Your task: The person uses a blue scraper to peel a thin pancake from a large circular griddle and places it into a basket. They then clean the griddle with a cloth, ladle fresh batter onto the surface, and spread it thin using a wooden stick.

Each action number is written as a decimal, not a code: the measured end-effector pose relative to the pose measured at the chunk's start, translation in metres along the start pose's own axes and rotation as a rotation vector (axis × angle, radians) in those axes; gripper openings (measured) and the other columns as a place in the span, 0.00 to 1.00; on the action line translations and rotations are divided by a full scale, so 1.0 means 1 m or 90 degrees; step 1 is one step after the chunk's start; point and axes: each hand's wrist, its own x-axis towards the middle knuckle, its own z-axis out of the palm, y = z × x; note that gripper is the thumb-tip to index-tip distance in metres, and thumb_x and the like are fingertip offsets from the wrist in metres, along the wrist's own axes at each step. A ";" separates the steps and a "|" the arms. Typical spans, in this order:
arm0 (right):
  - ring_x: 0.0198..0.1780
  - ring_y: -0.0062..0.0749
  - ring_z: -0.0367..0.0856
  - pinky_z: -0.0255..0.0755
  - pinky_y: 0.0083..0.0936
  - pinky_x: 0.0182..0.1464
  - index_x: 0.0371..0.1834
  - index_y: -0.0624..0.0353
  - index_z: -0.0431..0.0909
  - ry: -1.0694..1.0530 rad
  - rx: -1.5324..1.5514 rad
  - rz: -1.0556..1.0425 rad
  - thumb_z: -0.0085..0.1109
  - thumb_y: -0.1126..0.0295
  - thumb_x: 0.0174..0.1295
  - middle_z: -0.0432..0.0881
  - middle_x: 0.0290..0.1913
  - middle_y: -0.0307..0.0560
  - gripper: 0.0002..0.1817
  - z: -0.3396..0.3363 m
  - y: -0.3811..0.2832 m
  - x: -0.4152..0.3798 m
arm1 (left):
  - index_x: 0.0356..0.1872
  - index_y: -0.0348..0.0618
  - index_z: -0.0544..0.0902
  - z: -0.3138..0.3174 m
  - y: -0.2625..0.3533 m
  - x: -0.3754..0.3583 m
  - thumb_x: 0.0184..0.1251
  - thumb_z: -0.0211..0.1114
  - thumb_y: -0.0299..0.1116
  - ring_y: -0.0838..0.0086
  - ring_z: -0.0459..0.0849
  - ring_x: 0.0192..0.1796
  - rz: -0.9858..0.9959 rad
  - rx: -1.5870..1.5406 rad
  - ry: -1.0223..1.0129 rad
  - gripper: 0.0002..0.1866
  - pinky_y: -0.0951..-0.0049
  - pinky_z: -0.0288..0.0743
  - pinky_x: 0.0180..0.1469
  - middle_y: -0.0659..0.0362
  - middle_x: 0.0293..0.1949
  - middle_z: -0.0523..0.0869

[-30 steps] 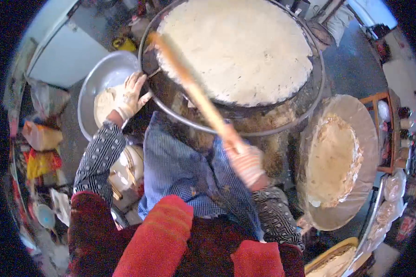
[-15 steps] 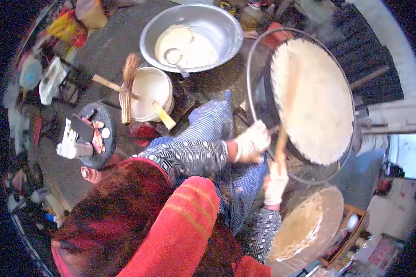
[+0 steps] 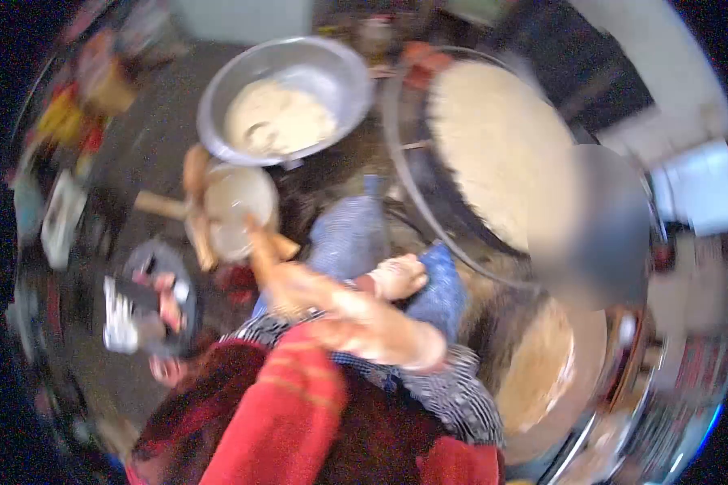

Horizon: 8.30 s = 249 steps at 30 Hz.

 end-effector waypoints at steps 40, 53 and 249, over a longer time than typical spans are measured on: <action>0.46 0.42 0.83 0.77 0.39 0.49 0.58 0.62 0.74 1.466 0.084 0.354 0.58 0.57 0.65 0.82 0.47 0.56 0.24 0.114 0.315 -0.346 | 0.47 0.37 0.79 -0.088 -0.048 0.022 0.66 0.59 0.41 0.48 0.73 0.58 -0.011 0.481 0.080 0.18 0.52 0.64 0.62 0.43 0.54 0.77; 0.51 0.39 0.80 0.67 0.43 0.60 0.46 0.54 0.82 1.019 -0.461 -0.250 0.58 0.78 0.50 0.84 0.48 0.41 0.18 -0.134 0.084 -0.206 | 0.46 0.41 0.79 -0.100 -0.049 0.040 0.60 0.66 0.36 0.52 0.79 0.51 0.066 0.368 0.178 0.15 0.55 0.69 0.59 0.48 0.49 0.80; 0.48 0.39 0.85 0.75 0.39 0.48 0.49 0.56 0.74 0.546 -1.220 0.307 0.43 0.69 0.65 0.84 0.47 0.49 0.13 -0.368 -0.005 0.025 | 0.42 0.45 0.79 -0.137 -0.026 0.093 0.52 0.67 0.32 0.60 0.80 0.43 0.016 -0.056 0.128 0.15 0.57 0.71 0.50 0.57 0.37 0.80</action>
